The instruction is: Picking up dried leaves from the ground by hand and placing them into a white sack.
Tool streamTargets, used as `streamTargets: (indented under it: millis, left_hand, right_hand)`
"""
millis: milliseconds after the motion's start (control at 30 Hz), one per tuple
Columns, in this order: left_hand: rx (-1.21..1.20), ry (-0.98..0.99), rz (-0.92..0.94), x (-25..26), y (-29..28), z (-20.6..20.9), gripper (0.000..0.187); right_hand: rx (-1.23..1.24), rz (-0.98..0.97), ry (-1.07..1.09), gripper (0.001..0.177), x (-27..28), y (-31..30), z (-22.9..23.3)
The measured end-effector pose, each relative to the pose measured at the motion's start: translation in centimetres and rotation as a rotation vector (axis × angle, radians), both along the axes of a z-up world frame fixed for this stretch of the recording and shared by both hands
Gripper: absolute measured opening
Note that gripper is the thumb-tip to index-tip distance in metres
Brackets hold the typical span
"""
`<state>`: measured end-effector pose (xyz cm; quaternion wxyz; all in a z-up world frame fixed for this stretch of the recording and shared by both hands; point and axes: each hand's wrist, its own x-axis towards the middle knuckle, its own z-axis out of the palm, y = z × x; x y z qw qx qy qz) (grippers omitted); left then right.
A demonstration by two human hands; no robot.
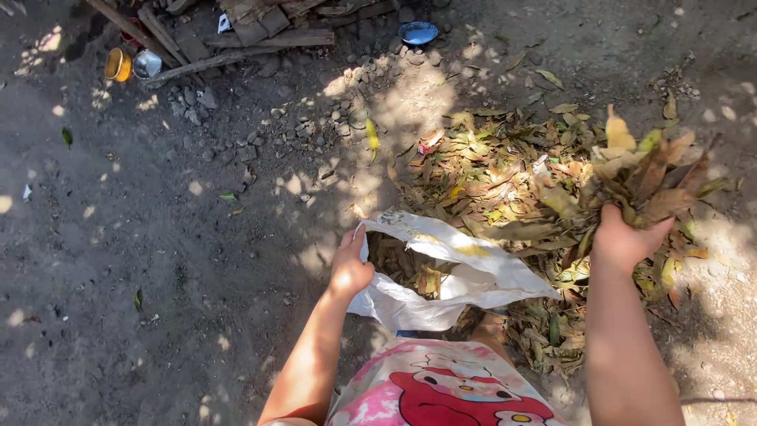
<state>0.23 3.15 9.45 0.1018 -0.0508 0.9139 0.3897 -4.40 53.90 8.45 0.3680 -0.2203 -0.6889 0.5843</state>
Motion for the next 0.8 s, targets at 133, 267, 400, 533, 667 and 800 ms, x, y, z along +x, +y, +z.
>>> streamTargets:
  millis: [133, 267, 400, 533, 667, 800]
  left_hand:
    - [-0.019, 0.001, -0.023, 0.0, 0.1, -0.5, 0.086]
    - [0.076, 0.015, -0.038, 0.3, 0.3, -1.0, 0.087]
    - [0.084, -0.014, -0.04, 0.3, 0.5, -1.2, 0.087]
    - [0.092, -0.045, -0.064, 0.3, 0.5, -1.6, 0.09]
    - [0.171, -0.097, -0.047, 0.5, 1.0, -0.4, 0.091]
    - [0.208, -0.086, -0.044, 0.6, 1.3, -0.4, 0.091]
  right_hand:
    - [0.016, 0.095, -0.009, 0.087, 0.5, -4.3, 0.5]
    - [-0.082, 0.196, -0.044, 0.086, 1.2, -9.0, 3.5]
    - [-0.281, 0.114, -0.145, 0.097, 1.5, -11.7, 3.9]
    - [-0.106, 0.229, -0.19, 0.091, 2.7, -12.4, -0.9]
    - [-0.06, 0.307, -0.284, 0.066, 4.2, -16.9, -0.1]
    - [-0.102, 0.587, -0.177, 0.057, 6.0, -20.7, 3.2]
